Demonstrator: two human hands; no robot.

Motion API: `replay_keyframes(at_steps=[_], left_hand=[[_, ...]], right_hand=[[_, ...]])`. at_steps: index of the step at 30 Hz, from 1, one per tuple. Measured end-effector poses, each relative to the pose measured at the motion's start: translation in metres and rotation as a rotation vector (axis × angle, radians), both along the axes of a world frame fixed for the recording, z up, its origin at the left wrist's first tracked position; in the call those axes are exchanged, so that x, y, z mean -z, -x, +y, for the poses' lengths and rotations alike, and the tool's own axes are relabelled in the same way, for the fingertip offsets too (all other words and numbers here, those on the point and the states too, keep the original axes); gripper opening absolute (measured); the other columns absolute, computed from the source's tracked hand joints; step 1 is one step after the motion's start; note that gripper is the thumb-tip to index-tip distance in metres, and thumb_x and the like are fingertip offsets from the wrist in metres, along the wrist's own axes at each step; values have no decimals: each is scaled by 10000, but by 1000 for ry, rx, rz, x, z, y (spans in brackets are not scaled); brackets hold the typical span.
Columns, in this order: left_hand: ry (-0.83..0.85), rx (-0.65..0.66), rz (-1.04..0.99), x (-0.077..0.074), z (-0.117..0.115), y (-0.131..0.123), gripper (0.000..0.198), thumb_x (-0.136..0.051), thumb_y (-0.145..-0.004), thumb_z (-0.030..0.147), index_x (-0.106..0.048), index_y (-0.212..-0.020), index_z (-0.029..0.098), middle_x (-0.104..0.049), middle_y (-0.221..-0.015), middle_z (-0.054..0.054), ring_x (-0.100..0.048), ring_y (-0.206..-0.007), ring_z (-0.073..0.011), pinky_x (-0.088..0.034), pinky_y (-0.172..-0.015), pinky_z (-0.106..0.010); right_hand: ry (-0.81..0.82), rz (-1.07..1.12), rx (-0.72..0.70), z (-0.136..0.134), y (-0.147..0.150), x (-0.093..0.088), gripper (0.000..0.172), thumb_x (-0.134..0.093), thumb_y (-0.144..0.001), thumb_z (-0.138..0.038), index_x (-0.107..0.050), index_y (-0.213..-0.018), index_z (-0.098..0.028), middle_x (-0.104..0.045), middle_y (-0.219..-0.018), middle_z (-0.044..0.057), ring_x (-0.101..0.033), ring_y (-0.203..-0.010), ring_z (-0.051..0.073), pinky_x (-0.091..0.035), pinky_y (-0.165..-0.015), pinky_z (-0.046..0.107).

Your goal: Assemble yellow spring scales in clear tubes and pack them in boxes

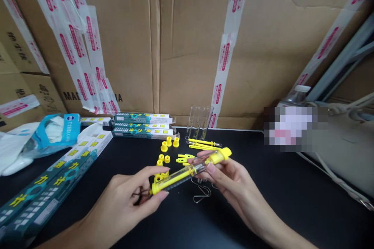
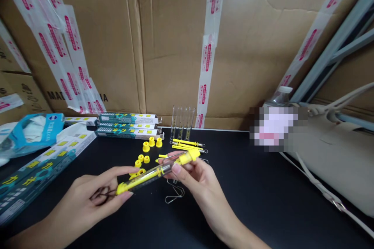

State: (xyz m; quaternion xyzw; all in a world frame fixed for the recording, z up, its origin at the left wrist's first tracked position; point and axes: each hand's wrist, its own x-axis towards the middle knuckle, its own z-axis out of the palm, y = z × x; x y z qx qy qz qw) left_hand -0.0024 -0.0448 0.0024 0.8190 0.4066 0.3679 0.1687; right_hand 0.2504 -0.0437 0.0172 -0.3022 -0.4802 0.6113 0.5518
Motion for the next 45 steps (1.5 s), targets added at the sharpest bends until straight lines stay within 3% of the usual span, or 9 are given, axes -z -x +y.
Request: replay_keyframes(at_steps=[4, 11, 21, 26, 32, 39, 45], left_hand=[[183, -41, -66, 2, 7, -1, 280, -669, -866, 357, -705, -1141, 316, -407, -576, 108, -361, -448, -76, -291, -448, -184], [445, -109, -183, -12, 9, -5, 277, -755, -748, 425, -783, -949, 237, -636, -632, 35, -524, -533, -119, -398, -516, -206], [395, -71, -175, -3, 14, -4, 233, -738, -778, 380, -786, -949, 230, -712, -699, 16, -491, -486, -95, -392, -474, -194], [335, -65, -145, -11, 10, -6, 191, -729, -776, 317, -786, -937, 231, -733, -721, 19, -496, -475, -83, -419, -474, -179], [220, -23, -128, -11, 10, -6, 143, -733, -797, 259, -779, -933, 255, -723, -706, 36, -552, -519, -98, -446, -504, -185], [200, 59, -109, -6, 10, -4, 146, -728, -838, 253, -769, -977, 248, -706, -787, -4, -630, -647, -146, -485, -548, -222], [161, 28, -60, -6, 9, 0, 140, -692, -886, 323, -752, -1006, 281, -709, -805, 23, -606, -630, -132, -499, -601, -232]], right_hand=[[-20, -20, 44, -2, 1, -1, 175, -721, -913, -310, -740, -1068, -230, -763, -1107, 42, -707, -1041, 182, -591, -896, 264], [0, 60, 55, -2, 2, 2, 158, -715, -916, -297, -732, -1039, -200, -772, -1092, 68, -725, -1026, 205, -601, -918, 330], [100, 185, -47, -2, 1, -1, 193, -633, -969, -370, -587, -1090, -227, -746, -1173, 104, -739, -1013, 265, -541, -970, 508], [116, 185, -41, -1, 1, -1, 210, -659, -952, -375, -623, -1096, -225, -743, -1183, 98, -720, -1056, 263, -534, -989, 493], [122, 84, -88, 0, 2, 0, 263, -765, -874, -259, -702, -1123, -204, -755, -1158, 80, -712, -1070, 226, -532, -1015, 413], [148, 134, -245, -5, 5, -1, 275, -607, -987, -331, -642, -1236, -218, -725, -1227, 125, -709, -1091, 292, -505, -1005, 531], [154, 132, -215, -5, 4, -2, 255, -583, -994, -372, -628, -1180, -203, -743, -1180, 149, -757, -964, 294, -535, -942, 509]])
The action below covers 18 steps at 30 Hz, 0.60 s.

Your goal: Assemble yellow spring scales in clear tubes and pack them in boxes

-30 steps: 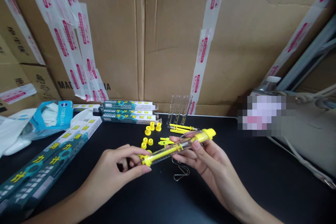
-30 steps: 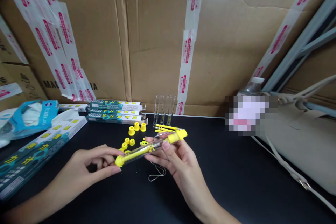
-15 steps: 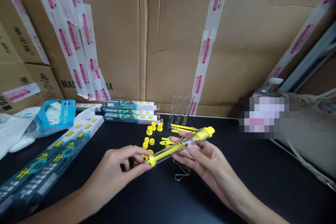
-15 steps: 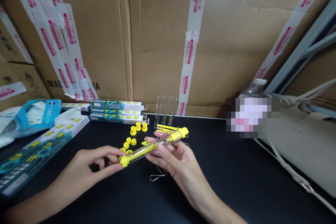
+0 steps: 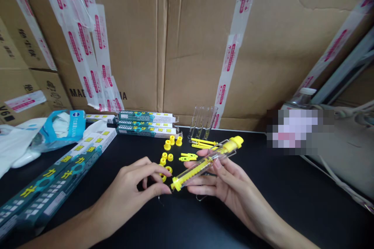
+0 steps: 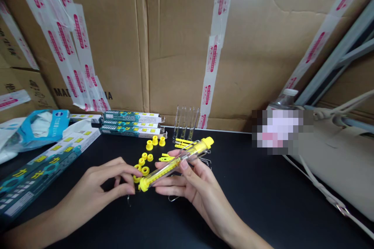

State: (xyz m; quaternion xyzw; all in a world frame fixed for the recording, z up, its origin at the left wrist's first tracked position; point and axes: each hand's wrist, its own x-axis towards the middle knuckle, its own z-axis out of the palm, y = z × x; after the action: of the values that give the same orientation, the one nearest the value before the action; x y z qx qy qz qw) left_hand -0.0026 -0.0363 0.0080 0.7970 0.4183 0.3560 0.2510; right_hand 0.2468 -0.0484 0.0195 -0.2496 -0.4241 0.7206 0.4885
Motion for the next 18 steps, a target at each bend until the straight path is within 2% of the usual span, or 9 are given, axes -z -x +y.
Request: replay_keyframes(at_steps=[3, 5, 7, 10, 14, 16, 18], left_hand=[[-88, -62, 97, -15, 9, 5, 180, -565, -971, 335, -726, -1027, 280, -708, -904, 10, -662, -783, -154, -525, -699, -245], [-254, -129, 222, -29, 26, 12, 235, -494, -1008, 361, -700, -1052, 259, -707, -997, -17, -660, -906, -184, -523, -817, -293], [-426, -217, 425, -42, 52, 23, 291, -423, -1034, 366, -661, -1116, 219, -698, -1076, -58, -649, -998, -221, -513, -904, -353], [-460, -289, 528, -54, 100, 43, 333, -460, -1021, 350, -584, -1244, 137, -653, -1199, -135, -581, -1166, -296, -446, -1033, -466], [-428, -397, 655, -51, 151, 69, 376, -591, -980, 327, -564, -1282, 105, -611, -1274, -165, -558, -1220, -322, -443, -1051, -517], [-381, -474, 697, -44, 165, 78, 345, -634, -966, 325, -584, -1272, 175, -608, -1298, -105, -635, -1103, -279, -541, -918, -498], [-318, -526, 726, -37, 174, 85, 329, -634, -968, 314, -589, -1263, 175, -623, -1268, -98, -659, -1044, -258, -571, -864, -462]], right_hand=[[-10, 4, 32, 1, -2, -1, 256, -565, -1002, -378, -619, -1180, -202, -739, -1186, 153, -754, -978, 300, -541, -934, 500], [-12, 3, 52, 2, -3, -1, 267, -556, -1005, -385, -613, -1193, -205, -736, -1192, 156, -751, -988, 304, -543, -933, 500], [-8, -5, 68, 2, -4, -1, 279, -544, -1009, -392, -611, -1205, -205, -738, -1188, 156, -752, -982, 300, -546, -929, 496], [-1, -17, 71, 3, -5, -1, 283, -550, -1006, -386, -613, -1211, -201, -740, -1184, 155, -758, -958, 293, -556, -914, 484], [8, -20, 58, 2, -4, 0, 283, -565, -999, -386, -618, -1202, -196, -731, -1204, 168, -757, -957, 297, -552, -919, 484], [5, -20, 59, 2, -3, -1, 279, -554, -1004, -386, -620, -1198, -197, -728, -1209, 167, -754, -968, 297, -550, -922, 482], [-2, -20, 62, 2, -3, -1, 280, -549, -1006, -386, -622, -1200, -198, -732, -1202, 162, -752, -970, 295, -554, -918, 478]])
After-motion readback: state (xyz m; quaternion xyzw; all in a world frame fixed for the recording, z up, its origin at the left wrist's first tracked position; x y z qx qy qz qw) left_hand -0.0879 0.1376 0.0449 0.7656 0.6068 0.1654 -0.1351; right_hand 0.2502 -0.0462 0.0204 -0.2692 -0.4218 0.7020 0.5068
